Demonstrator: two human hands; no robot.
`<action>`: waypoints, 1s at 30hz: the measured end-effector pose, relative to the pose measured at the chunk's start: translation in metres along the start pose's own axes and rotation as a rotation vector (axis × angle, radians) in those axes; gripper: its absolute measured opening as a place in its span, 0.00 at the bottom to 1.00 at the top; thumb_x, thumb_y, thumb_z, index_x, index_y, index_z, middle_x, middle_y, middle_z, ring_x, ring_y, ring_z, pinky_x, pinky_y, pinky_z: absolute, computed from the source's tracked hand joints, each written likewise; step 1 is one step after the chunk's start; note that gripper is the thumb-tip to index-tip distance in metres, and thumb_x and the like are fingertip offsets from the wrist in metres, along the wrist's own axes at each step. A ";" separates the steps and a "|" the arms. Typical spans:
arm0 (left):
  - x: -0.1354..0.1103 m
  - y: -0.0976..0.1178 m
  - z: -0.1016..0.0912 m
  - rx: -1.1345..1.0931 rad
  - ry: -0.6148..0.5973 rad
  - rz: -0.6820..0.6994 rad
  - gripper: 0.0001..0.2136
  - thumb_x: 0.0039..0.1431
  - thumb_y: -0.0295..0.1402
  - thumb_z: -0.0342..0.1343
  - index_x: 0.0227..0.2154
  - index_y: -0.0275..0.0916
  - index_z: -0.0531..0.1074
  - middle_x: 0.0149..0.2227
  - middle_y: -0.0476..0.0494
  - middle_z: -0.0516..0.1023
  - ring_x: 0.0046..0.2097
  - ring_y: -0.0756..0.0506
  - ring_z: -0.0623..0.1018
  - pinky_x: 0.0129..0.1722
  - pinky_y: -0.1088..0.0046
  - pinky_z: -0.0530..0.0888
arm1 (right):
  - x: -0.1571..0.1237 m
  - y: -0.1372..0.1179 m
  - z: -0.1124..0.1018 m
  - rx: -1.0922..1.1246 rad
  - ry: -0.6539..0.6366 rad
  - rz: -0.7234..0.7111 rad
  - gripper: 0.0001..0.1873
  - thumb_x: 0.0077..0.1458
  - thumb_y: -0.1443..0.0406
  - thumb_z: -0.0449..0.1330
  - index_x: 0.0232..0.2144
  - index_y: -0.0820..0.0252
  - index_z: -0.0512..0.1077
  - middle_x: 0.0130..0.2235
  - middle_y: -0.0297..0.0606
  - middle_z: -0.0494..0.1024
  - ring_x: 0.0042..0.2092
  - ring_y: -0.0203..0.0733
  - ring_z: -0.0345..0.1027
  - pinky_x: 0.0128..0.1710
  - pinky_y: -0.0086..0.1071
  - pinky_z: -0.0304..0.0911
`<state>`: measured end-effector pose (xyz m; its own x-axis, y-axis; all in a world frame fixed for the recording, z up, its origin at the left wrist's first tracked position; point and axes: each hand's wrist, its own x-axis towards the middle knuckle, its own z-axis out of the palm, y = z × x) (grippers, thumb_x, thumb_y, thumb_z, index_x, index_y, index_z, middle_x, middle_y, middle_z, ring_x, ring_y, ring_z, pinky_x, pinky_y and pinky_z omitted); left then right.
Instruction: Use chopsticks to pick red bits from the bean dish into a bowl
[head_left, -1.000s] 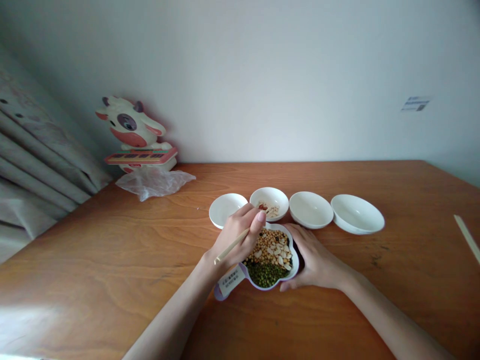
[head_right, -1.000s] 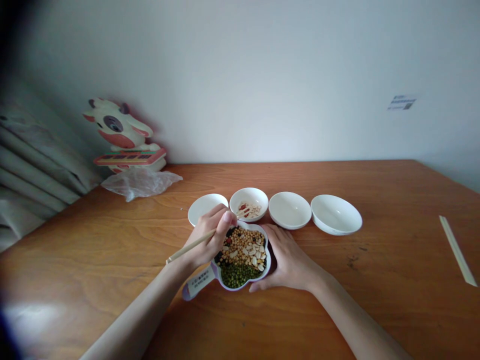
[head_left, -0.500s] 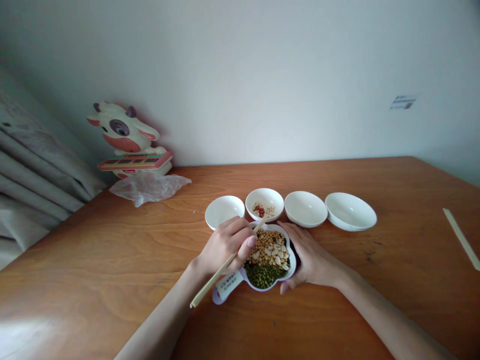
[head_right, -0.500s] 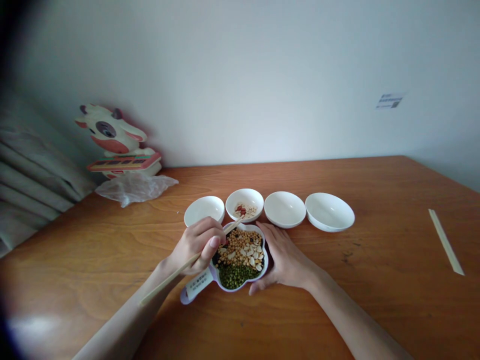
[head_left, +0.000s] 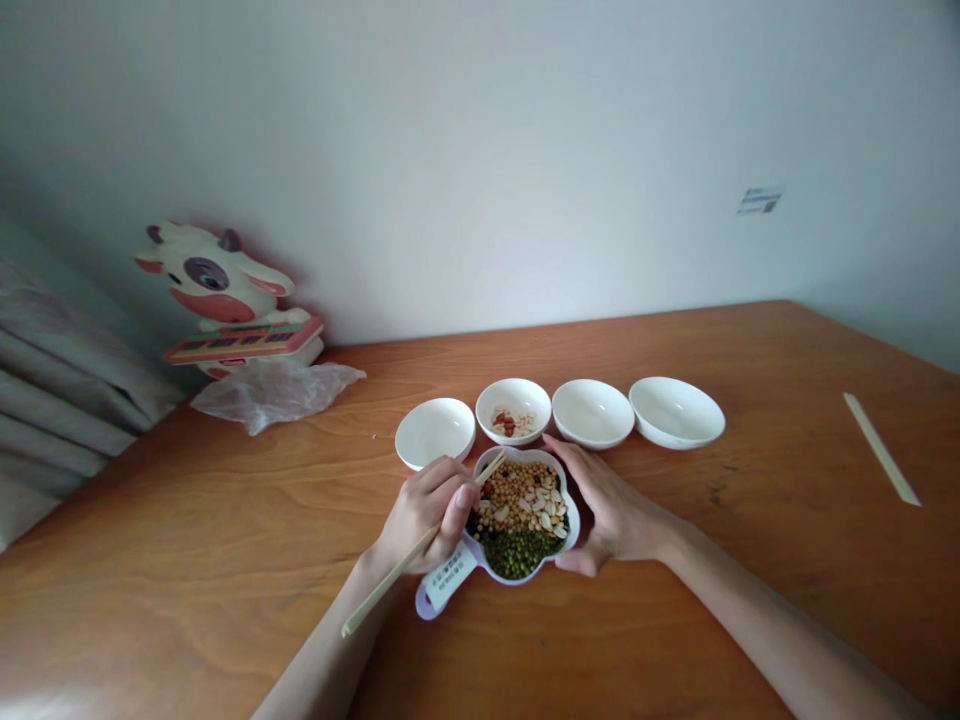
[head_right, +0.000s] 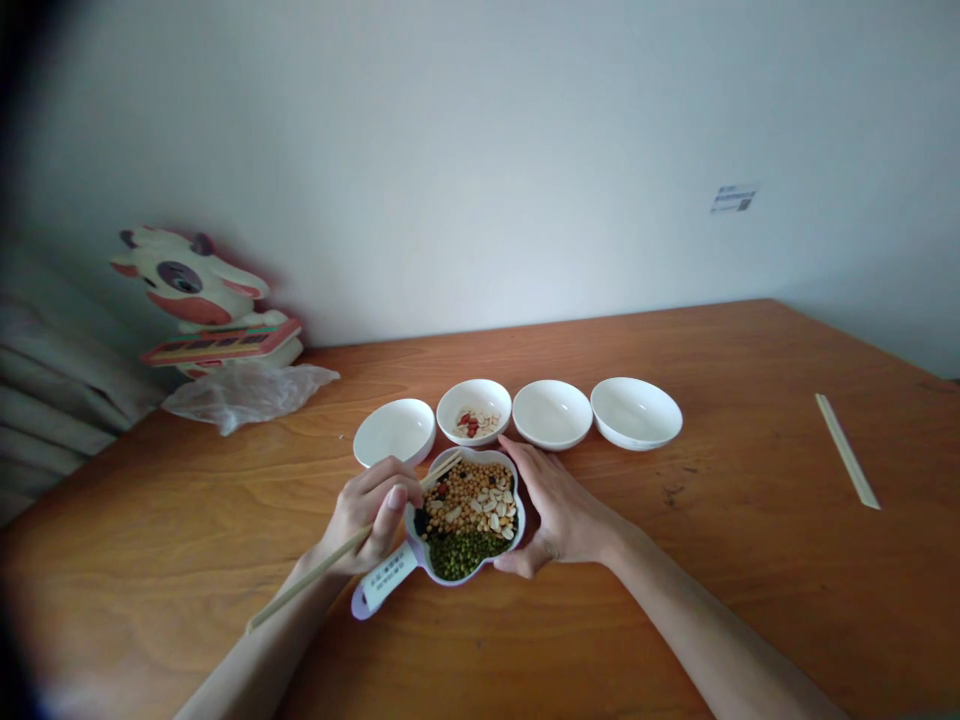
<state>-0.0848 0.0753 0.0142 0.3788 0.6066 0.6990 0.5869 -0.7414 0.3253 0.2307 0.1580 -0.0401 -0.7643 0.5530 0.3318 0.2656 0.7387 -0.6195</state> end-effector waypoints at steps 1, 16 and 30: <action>-0.001 0.000 0.001 -0.007 -0.001 -0.004 0.21 0.86 0.33 0.39 0.38 0.40 0.74 0.35 0.44 0.78 0.37 0.45 0.78 0.39 0.69 0.76 | 0.000 -0.001 -0.001 0.013 -0.004 -0.006 0.78 0.49 0.40 0.78 0.84 0.55 0.36 0.81 0.65 0.54 0.79 0.82 0.52 0.76 0.75 0.54; -0.005 0.001 0.008 -0.080 -0.003 -0.105 0.23 0.86 0.35 0.39 0.36 0.40 0.76 0.35 0.42 0.79 0.37 0.45 0.80 0.39 0.67 0.78 | 0.004 -0.009 0.003 0.028 0.203 0.049 0.46 0.65 0.78 0.54 0.80 0.46 0.52 0.71 0.50 0.74 0.72 0.57 0.71 0.74 0.63 0.67; -0.002 0.002 0.010 -0.082 -0.035 -0.095 0.23 0.86 0.35 0.39 0.35 0.39 0.75 0.34 0.43 0.78 0.35 0.45 0.78 0.39 0.67 0.76 | 0.018 -0.025 0.020 -0.210 0.202 0.167 0.35 0.59 0.80 0.60 0.66 0.57 0.70 0.61 0.53 0.80 0.61 0.60 0.79 0.63 0.57 0.76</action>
<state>-0.0772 0.0754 0.0072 0.3498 0.6836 0.6405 0.5612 -0.7004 0.4410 0.1984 0.1422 -0.0327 -0.5740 0.7226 0.3852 0.5087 0.6833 -0.5238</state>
